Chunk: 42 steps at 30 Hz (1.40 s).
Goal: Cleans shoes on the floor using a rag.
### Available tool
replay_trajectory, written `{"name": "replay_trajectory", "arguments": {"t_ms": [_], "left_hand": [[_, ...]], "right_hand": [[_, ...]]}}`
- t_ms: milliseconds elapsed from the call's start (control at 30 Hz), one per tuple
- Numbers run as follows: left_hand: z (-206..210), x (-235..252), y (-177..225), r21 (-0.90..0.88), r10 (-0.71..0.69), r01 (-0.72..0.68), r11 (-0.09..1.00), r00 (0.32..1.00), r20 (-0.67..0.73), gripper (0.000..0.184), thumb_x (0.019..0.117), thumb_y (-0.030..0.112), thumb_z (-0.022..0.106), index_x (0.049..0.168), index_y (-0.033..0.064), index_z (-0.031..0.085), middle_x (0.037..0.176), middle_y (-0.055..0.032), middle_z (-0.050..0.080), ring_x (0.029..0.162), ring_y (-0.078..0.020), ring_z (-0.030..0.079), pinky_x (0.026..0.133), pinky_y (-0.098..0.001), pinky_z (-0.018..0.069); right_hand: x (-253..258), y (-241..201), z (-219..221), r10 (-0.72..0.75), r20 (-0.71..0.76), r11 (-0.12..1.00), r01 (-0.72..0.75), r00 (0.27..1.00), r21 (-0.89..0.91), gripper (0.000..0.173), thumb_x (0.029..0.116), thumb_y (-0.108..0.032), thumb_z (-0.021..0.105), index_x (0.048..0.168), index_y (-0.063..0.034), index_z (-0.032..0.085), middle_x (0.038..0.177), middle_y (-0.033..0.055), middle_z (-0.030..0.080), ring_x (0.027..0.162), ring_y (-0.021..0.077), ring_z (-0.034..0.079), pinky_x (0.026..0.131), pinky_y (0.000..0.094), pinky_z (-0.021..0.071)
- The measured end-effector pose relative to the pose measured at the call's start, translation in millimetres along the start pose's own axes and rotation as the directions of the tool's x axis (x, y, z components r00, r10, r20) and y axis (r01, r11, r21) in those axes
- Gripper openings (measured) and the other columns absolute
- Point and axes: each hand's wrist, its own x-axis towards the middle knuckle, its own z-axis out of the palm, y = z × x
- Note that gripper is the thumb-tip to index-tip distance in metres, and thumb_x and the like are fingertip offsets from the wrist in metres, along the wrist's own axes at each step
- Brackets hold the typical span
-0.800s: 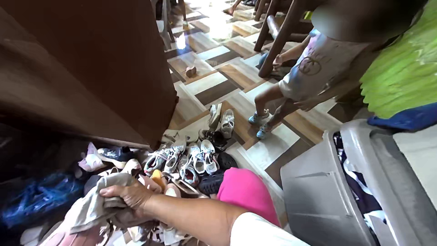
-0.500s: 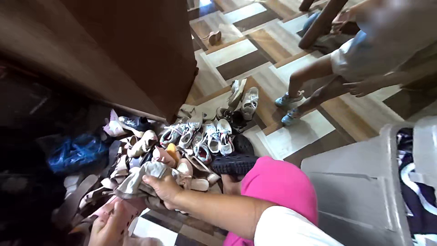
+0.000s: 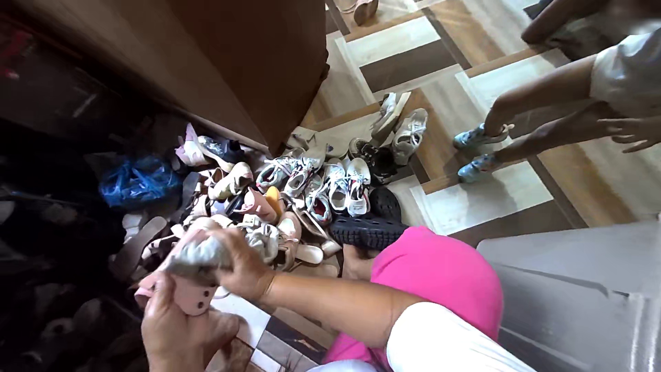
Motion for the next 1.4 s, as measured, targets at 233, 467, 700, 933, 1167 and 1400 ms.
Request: {"name": "replay_trajectory", "arguments": {"t_ms": [233, 467, 700, 933, 1167, 1400], "left_hand": [[10, 1, 5, 0.005, 0.030, -0.029, 1.000, 0.985, -0.167, 0.051, 0.1121, 0.026, 0.011, 0.098, 0.0136, 0.058, 0.081, 0.0049, 0.071, 0.079, -0.0056, 0.071, 0.075, -0.0263, 0.0612], [9, -1, 0, -0.127, -0.054, 0.031, 0.991, 0.982, -0.181, 0.043, 0.1124, 0.025, 0.016, 0.111, 0.0086, 0.055, 0.095, -0.0036, 0.072, 0.092, -0.0137, 0.072, 0.082, -0.0355, 0.0619], [5, 6, 1, -0.025, -0.016, 0.009, 1.000, 0.953, -0.302, 0.039, 0.1129, 0.026, 0.017, 0.105, 0.0109, 0.052, 0.082, 0.0024, 0.069, 0.078, -0.0082, 0.070, 0.073, -0.0290, 0.0616], [-24, 27, 6, -0.007, 0.071, -0.081, 0.997, 0.908, -0.413, 0.032, 0.1131, 0.026, 0.019, 0.120, 0.0094, 0.046, 0.098, -0.0009, 0.065, 0.091, -0.0102, 0.068, 0.082, -0.0330, 0.0600], [-83, 36, -8, 0.147, 0.191, -0.156, 0.977, 0.946, -0.263, 0.037, 0.1120, 0.015, 0.025, 0.136, -0.0106, 0.034, 0.112, -0.0107, 0.058, 0.098, -0.0062, 0.061, 0.088, -0.0266, 0.0531], [-46, 20, -24, -0.202, -0.154, 0.108, 0.973, 0.962, -0.227, 0.046, 0.1123, 0.033, 0.016, 0.101, 0.0152, 0.057, 0.081, 0.0058, 0.069, 0.077, -0.0028, 0.068, 0.071, -0.0237, 0.0598]], "right_hand": [[-34, -3, 14, -0.001, 0.123, 0.998, -0.008, 0.992, 0.069, 0.059, 0.0826, 0.003, 0.072, 0.135, 0.0185, 0.051, 0.132, 0.0362, 0.057, 0.126, 0.0423, 0.057, 0.110, 0.0468, 0.0459], [-8, 3, 3, 0.107, 0.091, 0.994, -0.107, 0.990, -0.002, 0.058, 0.0893, -0.005, 0.070, 0.140, 0.0128, 0.049, 0.136, 0.0320, 0.058, 0.127, 0.0364, 0.059, 0.108, 0.0462, 0.0476], [-38, -3, 16, 0.137, 0.135, 0.982, -0.153, 0.981, 0.112, 0.058, 0.0886, -0.002, 0.071, 0.137, 0.0183, 0.047, 0.132, 0.0349, 0.058, 0.125, 0.0375, 0.060, 0.109, 0.0438, 0.0470], [-50, -1, 20, 0.367, 0.390, 0.912, -0.408, 0.844, 0.025, 0.061, 0.0965, -0.012, 0.068, 0.145, 0.0120, 0.041, 0.135, 0.0328, 0.057, 0.126, 0.0374, 0.059, 0.109, 0.0476, 0.0461], [-38, -25, 22, 0.189, 0.297, 0.944, -0.257, 0.936, 0.208, 0.058, 0.0919, -0.002, 0.070, 0.139, 0.0173, 0.045, 0.130, 0.0347, 0.059, 0.123, 0.0382, 0.061, 0.107, 0.0470, 0.0481], [-27, 2, 19, -0.042, 0.279, 0.999, 0.034, 0.959, 0.036, 0.059, 0.0854, -0.004, 0.078, 0.135, 0.0169, 0.053, 0.131, 0.0347, 0.060, 0.124, 0.0417, 0.060, 0.109, 0.0481, 0.0475]]}}
